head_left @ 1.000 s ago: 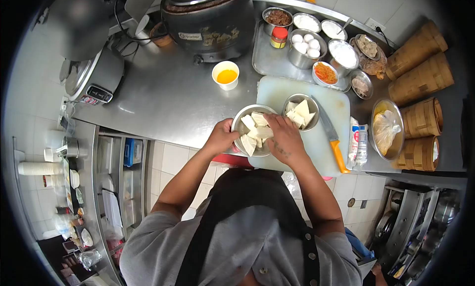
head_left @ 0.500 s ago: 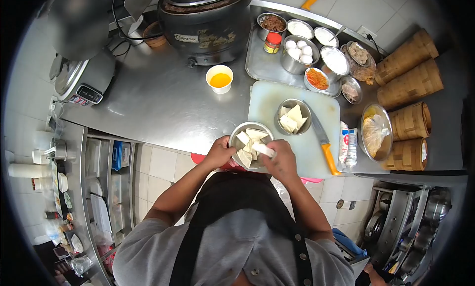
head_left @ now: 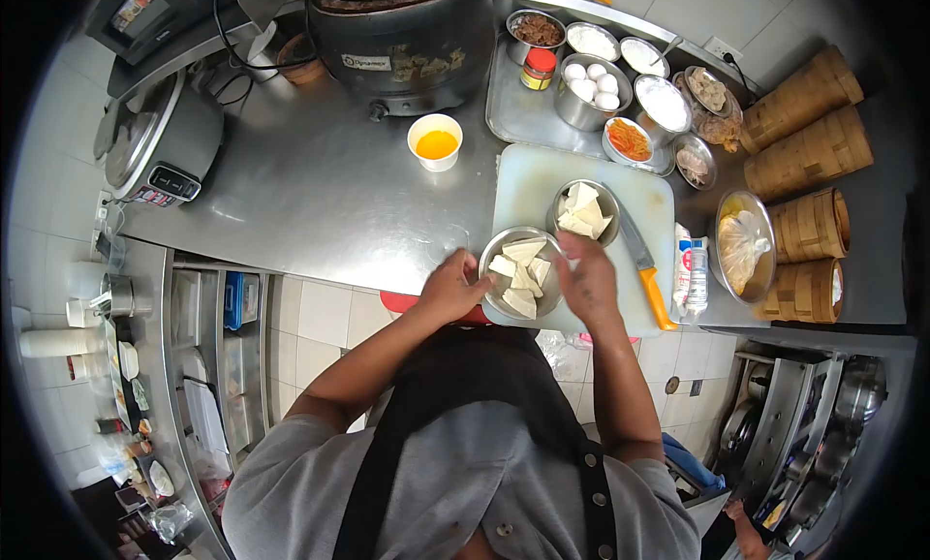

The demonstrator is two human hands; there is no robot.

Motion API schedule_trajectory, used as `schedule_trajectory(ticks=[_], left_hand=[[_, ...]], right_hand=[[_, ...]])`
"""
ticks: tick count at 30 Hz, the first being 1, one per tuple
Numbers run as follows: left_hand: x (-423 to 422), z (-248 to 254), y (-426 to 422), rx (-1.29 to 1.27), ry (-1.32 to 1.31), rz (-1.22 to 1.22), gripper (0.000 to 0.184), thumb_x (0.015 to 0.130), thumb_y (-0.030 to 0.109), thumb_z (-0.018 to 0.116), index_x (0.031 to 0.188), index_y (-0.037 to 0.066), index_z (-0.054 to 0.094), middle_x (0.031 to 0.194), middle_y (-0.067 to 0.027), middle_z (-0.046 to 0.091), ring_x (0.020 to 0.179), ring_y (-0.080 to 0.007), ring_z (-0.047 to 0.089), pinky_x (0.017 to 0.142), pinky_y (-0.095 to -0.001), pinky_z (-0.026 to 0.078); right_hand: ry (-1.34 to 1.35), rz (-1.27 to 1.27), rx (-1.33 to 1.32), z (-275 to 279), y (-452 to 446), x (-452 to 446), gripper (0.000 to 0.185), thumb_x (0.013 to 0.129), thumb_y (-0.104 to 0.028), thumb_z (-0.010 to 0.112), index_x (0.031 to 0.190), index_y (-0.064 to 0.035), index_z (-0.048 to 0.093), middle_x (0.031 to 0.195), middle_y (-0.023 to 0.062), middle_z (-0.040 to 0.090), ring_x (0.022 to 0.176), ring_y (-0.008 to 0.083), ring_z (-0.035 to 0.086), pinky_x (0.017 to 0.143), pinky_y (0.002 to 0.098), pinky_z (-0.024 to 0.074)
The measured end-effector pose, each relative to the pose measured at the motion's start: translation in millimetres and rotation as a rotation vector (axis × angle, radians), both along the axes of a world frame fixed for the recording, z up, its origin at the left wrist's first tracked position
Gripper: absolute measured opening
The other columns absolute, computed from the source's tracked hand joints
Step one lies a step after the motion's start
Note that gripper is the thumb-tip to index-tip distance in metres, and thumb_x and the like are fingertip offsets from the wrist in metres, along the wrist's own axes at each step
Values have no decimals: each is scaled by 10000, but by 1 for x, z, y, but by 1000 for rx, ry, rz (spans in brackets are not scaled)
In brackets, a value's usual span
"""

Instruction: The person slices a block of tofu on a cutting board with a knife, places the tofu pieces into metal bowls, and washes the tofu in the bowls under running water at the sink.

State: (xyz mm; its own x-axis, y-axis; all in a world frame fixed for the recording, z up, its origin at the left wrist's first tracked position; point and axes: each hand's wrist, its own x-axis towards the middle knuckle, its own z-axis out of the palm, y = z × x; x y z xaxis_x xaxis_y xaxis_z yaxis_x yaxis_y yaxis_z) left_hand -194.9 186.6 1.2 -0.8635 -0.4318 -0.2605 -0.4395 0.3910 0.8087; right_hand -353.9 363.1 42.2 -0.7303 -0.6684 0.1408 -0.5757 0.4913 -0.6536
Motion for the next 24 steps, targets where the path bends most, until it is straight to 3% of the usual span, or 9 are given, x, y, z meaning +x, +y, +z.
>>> schedule_trajectory(ticks=[1,2,5,6,8,15,18,21,24], left_hand=[[0,4,0,-257,157,22,354,816,227,705,1036,8,537,1086,-183,601,797,-259,671,682,-396,550],[-2,9,-4,-132,139,-37,422,753,175,713,1112,15,560,1302,-205,472,1100,-338,564,905,-453,475],[-13,2,-12,-430,305,-305,493,757,173,699,1211,36,565,1361,-221,421,1248,-387,435,1009,-468,406],[-16,6,-11,-385,253,-314,554,762,202,716,1272,55,557,1400,-237,377,1290,-418,380,1064,-471,352],[-19,8,-8,-400,190,-271,559,762,219,728,1270,57,560,1410,-248,366,1293,-418,383,1058,-473,361],[-17,0,3,-284,135,-198,528,763,236,740,1234,54,589,1404,-261,383,1266,-415,429,1009,-472,413],[-17,-4,2,-324,161,-203,506,753,213,740,1213,54,603,1378,-256,412,1250,-403,450,993,-468,426],[-19,-11,3,-401,211,-198,494,728,202,760,1177,66,607,1354,-227,428,1149,-393,526,956,-462,457],[-22,-5,5,-394,194,-195,502,719,195,756,1183,72,612,1351,-230,433,1183,-396,502,980,-463,440]], right_hand=[[133,112,90,0,-6,2,300,858,-134,590,1134,-26,640,1109,133,648,1012,277,617,856,385,497],[267,226,177,0,-14,0,316,847,-104,573,1149,-36,633,1146,126,631,1060,272,594,880,385,485],[481,400,303,-11,-34,5,378,804,-85,544,1175,-44,606,1169,111,574,1099,251,539,879,368,455],[484,405,321,-13,-38,7,372,805,-96,547,1167,-35,606,1142,112,572,1076,247,542,861,365,456],[529,405,296,-19,-40,8,328,797,-114,556,1107,-22,613,1055,115,555,1010,237,536,808,364,453],[436,409,286,-21,-34,8,264,778,-72,570,1036,-25,601,1055,129,552,1020,266,530,852,380,437],[390,418,285,-26,-31,7,231,743,-70,640,960,-44,564,1013,121,583,1005,279,560,848,402,450],[342,421,319,-26,-29,6,274,727,-57,662,976,-39,548,935,119,590,963,288,570,843,409,444],[291,419,229,-12,-23,7,273,735,-59,672,977,-46,547,899,119,593,911,311,583,817,417,459]])
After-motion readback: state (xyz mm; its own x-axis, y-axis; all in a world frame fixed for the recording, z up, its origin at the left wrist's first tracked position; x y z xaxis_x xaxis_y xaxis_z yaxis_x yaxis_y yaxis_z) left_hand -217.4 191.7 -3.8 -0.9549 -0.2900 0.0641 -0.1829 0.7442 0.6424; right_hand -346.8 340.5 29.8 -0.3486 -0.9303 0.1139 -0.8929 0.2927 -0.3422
